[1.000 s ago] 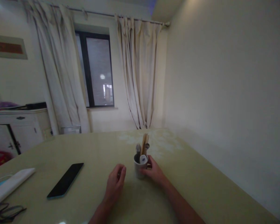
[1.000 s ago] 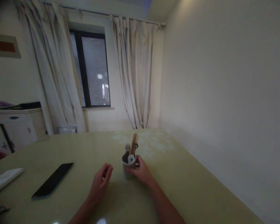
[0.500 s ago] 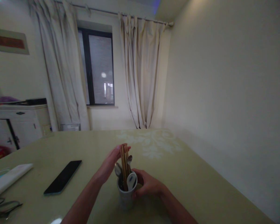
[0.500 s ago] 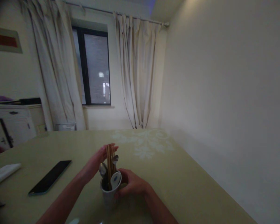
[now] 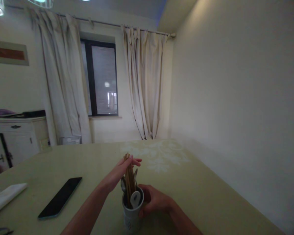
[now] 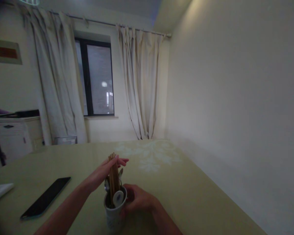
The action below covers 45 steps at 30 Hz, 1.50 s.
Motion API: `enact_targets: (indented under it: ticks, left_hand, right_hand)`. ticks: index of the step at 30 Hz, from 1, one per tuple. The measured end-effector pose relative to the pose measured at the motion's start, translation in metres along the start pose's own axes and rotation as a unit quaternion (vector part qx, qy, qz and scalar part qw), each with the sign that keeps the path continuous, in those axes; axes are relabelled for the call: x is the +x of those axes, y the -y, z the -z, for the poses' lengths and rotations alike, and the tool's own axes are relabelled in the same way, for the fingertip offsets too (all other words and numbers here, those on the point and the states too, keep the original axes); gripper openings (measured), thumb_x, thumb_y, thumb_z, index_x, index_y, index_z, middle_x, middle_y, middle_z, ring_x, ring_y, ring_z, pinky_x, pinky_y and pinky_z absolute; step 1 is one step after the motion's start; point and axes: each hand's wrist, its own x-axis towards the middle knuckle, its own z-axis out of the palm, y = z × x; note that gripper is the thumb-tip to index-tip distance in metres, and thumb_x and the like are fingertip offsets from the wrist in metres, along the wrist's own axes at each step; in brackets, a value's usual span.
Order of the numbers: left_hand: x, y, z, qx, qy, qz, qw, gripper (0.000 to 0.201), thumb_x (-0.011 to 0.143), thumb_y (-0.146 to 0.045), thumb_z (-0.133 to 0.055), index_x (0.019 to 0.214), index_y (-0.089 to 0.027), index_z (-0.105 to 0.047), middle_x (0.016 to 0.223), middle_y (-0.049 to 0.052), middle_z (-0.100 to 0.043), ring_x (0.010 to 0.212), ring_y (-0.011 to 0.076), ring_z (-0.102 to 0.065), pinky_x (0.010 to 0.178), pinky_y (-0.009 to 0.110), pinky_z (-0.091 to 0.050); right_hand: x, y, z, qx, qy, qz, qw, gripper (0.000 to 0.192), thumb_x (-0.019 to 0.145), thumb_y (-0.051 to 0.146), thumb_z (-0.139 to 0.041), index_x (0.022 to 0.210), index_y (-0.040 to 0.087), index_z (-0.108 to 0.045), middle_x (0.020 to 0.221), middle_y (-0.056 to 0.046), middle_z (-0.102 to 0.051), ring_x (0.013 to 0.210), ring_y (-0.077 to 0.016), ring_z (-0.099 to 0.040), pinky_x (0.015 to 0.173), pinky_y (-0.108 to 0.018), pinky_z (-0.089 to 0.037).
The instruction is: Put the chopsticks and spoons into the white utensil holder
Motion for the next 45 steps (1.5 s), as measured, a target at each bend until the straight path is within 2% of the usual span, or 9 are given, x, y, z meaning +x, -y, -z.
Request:
enact_targets:
  ticks: [6, 12, 20, 25, 29, 33, 37, 40, 45]
  left_hand:
    - [0.004, -0.034, 0.003, -0.046, -0.043, -0.051, 0.997, 0.054, 0.095, -0.073, -0.055, 0.087, -0.022, -0.073, 0.131, 0.013, -0.078, 0.133, 0.0315, -0.064, 0.125, 0.051, -0.033]
    - [-0.006, -0.075, 0.013, -0.109, -0.111, -0.099, 0.983, 0.052, 0.092, -0.071, -0.061, 0.082, -0.021, -0.067, 0.125, 0.014, -0.080, 0.125, 0.0316, -0.070, 0.118, 0.050, -0.042]
    - [-0.025, -0.098, 0.061, -0.207, -0.293, -0.175, 0.917, 0.036, 0.101, -0.052, -0.059, 0.081, -0.023, -0.062, 0.098, 0.003, -0.083, 0.096, 0.0202, -0.078, 0.097, 0.040, -0.061]
    - [-0.030, -0.068, 0.077, -0.150, -0.408, -0.217, 0.874, 0.039, 0.096, -0.060, -0.064, 0.087, -0.022, -0.065, 0.083, -0.001, -0.078, 0.074, 0.0141, -0.074, 0.085, 0.032, -0.063]
    - [-0.027, -0.021, 0.068, -0.018, -0.369, -0.153, 0.916, 0.069, 0.079, -0.088, -0.062, 0.086, -0.020, -0.067, 0.086, 0.005, -0.078, 0.077, 0.0204, -0.074, 0.081, 0.037, -0.062]
    - [-0.026, 0.017, 0.049, 0.068, -0.335, -0.126, 0.931, 0.071, 0.082, -0.091, -0.053, 0.082, -0.021, -0.066, 0.081, 0.006, -0.075, 0.073, 0.0226, -0.072, 0.074, 0.038, -0.059]
    - [-0.023, 0.038, 0.030, 0.119, -0.287, -0.118, 0.943, 0.057, 0.095, -0.078, -0.047, 0.084, -0.024, -0.064, 0.082, 0.005, -0.074, 0.075, 0.0223, -0.072, 0.075, 0.036, -0.056]
    - [-0.015, 0.049, 0.022, 0.204, -0.258, -0.083, 0.941, 0.038, 0.103, -0.055, -0.044, 0.093, -0.025, -0.063, 0.087, 0.006, -0.076, 0.080, 0.0225, -0.073, 0.076, 0.033, -0.053]
    - [0.013, 0.071, 0.019, 0.352, -0.184, 0.031, 0.917, 0.017, 0.096, -0.028, -0.052, 0.102, -0.023, -0.068, 0.094, 0.009, -0.080, 0.085, 0.0245, -0.074, 0.074, 0.031, -0.047]
  right_hand:
    - [0.001, -0.002, 0.002, 0.009, 0.013, 0.017, 1.000, 0.084, 0.047, 0.028, -0.107, 0.123, 0.019, -0.072, 0.116, -0.010, -0.076, 0.112, -0.0304, -0.070, 0.099, -0.040, -0.049]
    - [0.001, -0.006, 0.005, 0.003, -0.011, 0.012, 1.000, 0.088, 0.042, 0.033, -0.109, 0.121, 0.020, -0.073, 0.116, -0.012, -0.076, 0.113, -0.0353, -0.070, 0.101, -0.048, -0.049]
    - [-0.001, -0.006, 0.005, -0.012, -0.029, 0.007, 0.999, 0.084, 0.042, 0.035, -0.108, 0.116, 0.019, -0.073, 0.115, -0.010, -0.076, 0.113, -0.0338, -0.069, 0.104, -0.046, -0.047]
    - [-0.003, -0.005, 0.004, -0.006, -0.024, -0.003, 1.000, 0.082, 0.045, 0.030, -0.107, 0.118, 0.018, -0.071, 0.115, -0.008, -0.076, 0.113, -0.0314, -0.070, 0.103, -0.043, -0.047]
    - [-0.004, -0.002, 0.003, -0.003, -0.028, -0.004, 1.000, 0.080, 0.046, 0.029, -0.107, 0.117, 0.019, -0.072, 0.116, -0.008, -0.076, 0.112, -0.0310, -0.070, 0.101, -0.041, -0.048]
    - [-0.005, 0.001, 0.002, 0.001, -0.027, -0.005, 1.000, 0.079, 0.045, 0.029, -0.107, 0.115, 0.020, -0.072, 0.114, -0.007, -0.077, 0.113, -0.0305, -0.070, 0.100, -0.040, -0.048]
    - [-0.005, 0.001, 0.003, 0.003, -0.021, -0.014, 1.000, 0.078, 0.046, 0.030, -0.106, 0.115, 0.020, -0.071, 0.115, -0.007, -0.077, 0.113, -0.0297, -0.070, 0.102, -0.040, -0.048]
    - [-0.005, 0.001, 0.004, 0.008, -0.015, -0.013, 1.000, 0.080, 0.044, 0.028, -0.106, 0.115, 0.020, -0.070, 0.116, -0.007, -0.077, 0.114, -0.0297, -0.070, 0.103, -0.041, -0.048]
    - [-0.004, 0.000, 0.004, 0.000, -0.021, -0.019, 1.000, 0.080, 0.043, 0.028, -0.106, 0.115, 0.021, -0.072, 0.115, -0.006, -0.077, 0.109, -0.0286, -0.071, 0.099, -0.040, -0.050]
